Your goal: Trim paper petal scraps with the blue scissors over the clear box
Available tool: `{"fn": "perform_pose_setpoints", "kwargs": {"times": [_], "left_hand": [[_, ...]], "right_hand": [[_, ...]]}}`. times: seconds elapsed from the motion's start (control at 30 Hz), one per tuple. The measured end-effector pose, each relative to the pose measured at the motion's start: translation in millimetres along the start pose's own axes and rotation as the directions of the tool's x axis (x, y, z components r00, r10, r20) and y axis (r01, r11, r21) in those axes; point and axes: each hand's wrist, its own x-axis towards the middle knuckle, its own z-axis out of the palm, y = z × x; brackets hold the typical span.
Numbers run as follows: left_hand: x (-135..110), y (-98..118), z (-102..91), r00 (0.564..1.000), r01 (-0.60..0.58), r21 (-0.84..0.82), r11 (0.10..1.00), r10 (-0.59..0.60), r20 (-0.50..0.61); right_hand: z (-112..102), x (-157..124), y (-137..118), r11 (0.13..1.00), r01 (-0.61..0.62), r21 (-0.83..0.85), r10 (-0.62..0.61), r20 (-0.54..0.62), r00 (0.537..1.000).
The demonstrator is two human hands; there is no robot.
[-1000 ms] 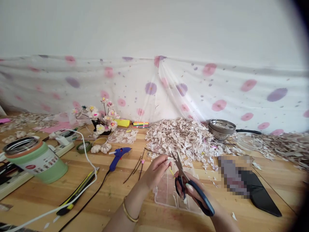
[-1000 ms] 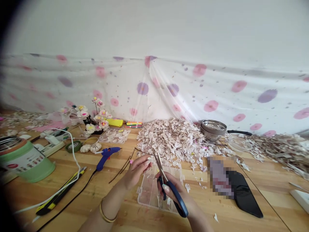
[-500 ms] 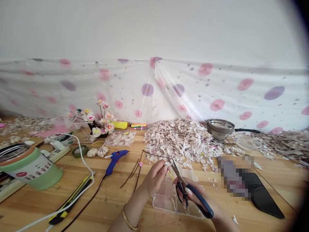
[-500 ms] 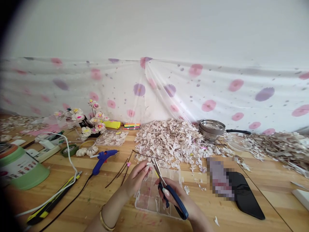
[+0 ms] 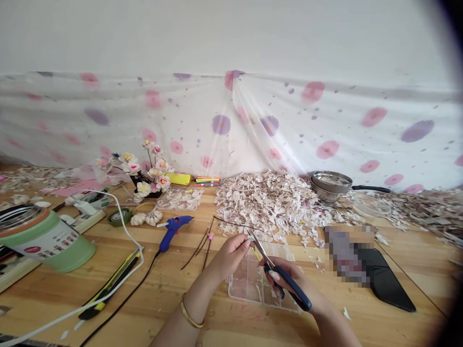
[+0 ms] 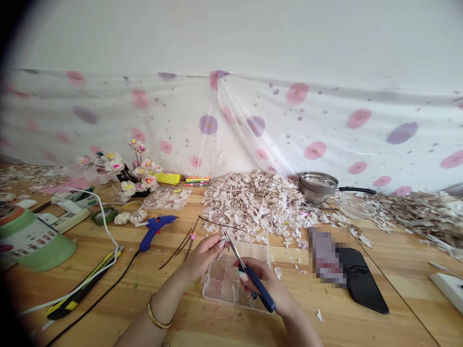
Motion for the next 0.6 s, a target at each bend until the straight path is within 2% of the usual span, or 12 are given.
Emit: {"fn": "perform_pose_setpoints", "kwargs": {"times": [0.13,0.27,0.6], "left_hand": [[1.6,-5.0,-1.0,1.000,0.018,-0.020,1.000,-0.018,0.011],[0.7,-3.4,-3.7,0.999,0.040,-0.024,0.999,-0.039,0.030],[-0.5,-6.9,-7.4,0.995,0.078,-0.067,0.995,-0.074,0.064]], "right_hand": [[2.0,1.6,-0.8,0.996,-0.060,0.072,0.059,0.020,0.998],[1.7,2.4,3.1,0.990,-0.072,0.118,0.068,0.035,0.997],[-1.8,1.0,5.8,0.984,-0.120,0.132,0.114,0.056,0.992]]}}
